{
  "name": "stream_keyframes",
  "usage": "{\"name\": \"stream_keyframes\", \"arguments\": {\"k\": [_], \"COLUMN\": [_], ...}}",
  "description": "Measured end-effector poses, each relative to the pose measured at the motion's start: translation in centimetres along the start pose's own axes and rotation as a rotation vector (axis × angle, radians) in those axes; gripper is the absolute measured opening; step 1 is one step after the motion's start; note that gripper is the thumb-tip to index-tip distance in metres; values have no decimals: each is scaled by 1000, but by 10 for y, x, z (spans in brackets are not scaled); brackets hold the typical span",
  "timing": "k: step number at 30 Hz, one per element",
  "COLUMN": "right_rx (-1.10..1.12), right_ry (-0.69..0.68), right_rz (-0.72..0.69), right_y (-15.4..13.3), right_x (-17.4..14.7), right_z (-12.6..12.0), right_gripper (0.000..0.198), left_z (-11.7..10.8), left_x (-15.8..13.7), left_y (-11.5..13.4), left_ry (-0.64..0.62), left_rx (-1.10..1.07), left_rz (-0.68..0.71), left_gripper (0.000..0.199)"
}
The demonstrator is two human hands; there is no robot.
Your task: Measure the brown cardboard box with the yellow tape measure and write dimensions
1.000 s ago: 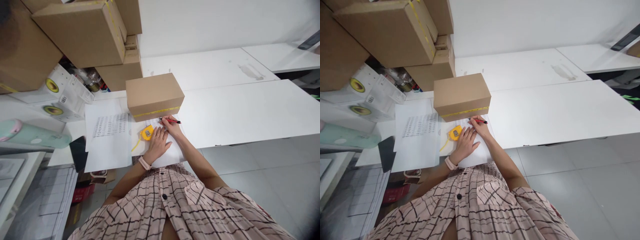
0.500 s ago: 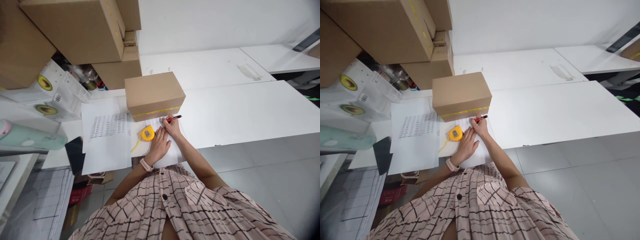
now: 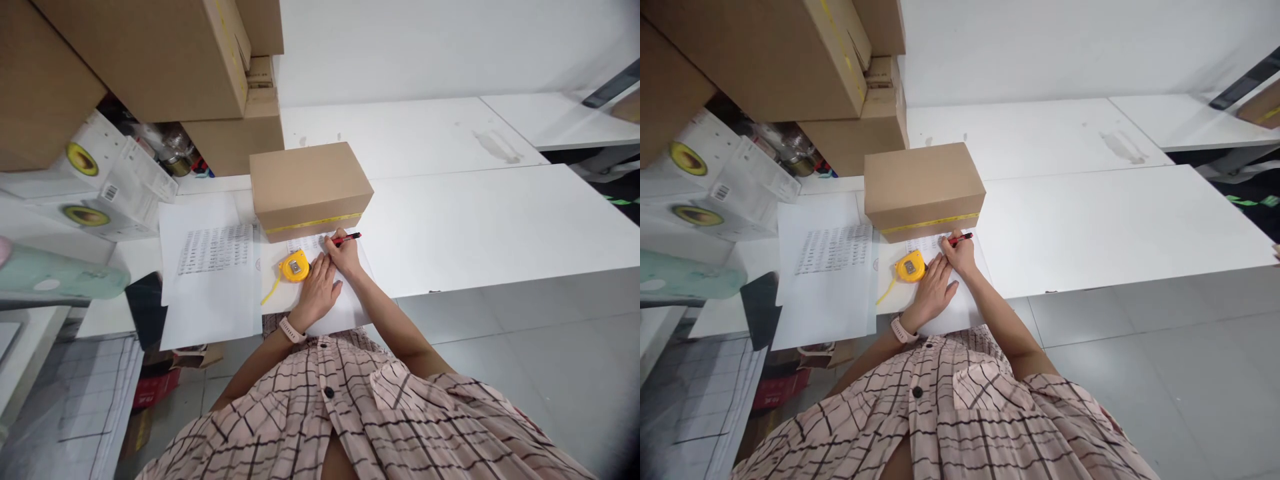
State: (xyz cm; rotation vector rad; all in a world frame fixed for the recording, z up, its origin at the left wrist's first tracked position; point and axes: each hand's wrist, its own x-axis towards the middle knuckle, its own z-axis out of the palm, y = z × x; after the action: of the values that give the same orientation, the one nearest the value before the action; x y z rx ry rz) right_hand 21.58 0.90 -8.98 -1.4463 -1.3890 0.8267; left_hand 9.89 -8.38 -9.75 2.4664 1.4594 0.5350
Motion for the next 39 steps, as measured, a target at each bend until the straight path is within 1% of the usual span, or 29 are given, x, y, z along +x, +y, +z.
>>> {"name": "stream_keyframes", "arguments": {"k": [7,14,18,26,33,39], "right_rx": [35,42,51,72,89,89], "right_ry": [5,1,22,14,56,58], "right_rz": [-22,15,46,15,29,21], "right_y": [3,1,-2,2,0,-1], "right_x": [1,1,1,1,2,2], "right_z": [1,0,-1,0,0,0], "right_gripper": [29,28,26,28,24,26], "left_z": [-1,-2,-4,-5,-4,-2], "left_x": [0,0,1,1,1,1], "left_y": [0,0,1,2,2,1], "left_ry": [-4,-3,1,1,21,41], "left_rx": [-5,-7,-2,-1,10,7], "left_rz": [0,-2,-1,-3,3,6], "left_gripper": [59,58,55,54,53,53]}}
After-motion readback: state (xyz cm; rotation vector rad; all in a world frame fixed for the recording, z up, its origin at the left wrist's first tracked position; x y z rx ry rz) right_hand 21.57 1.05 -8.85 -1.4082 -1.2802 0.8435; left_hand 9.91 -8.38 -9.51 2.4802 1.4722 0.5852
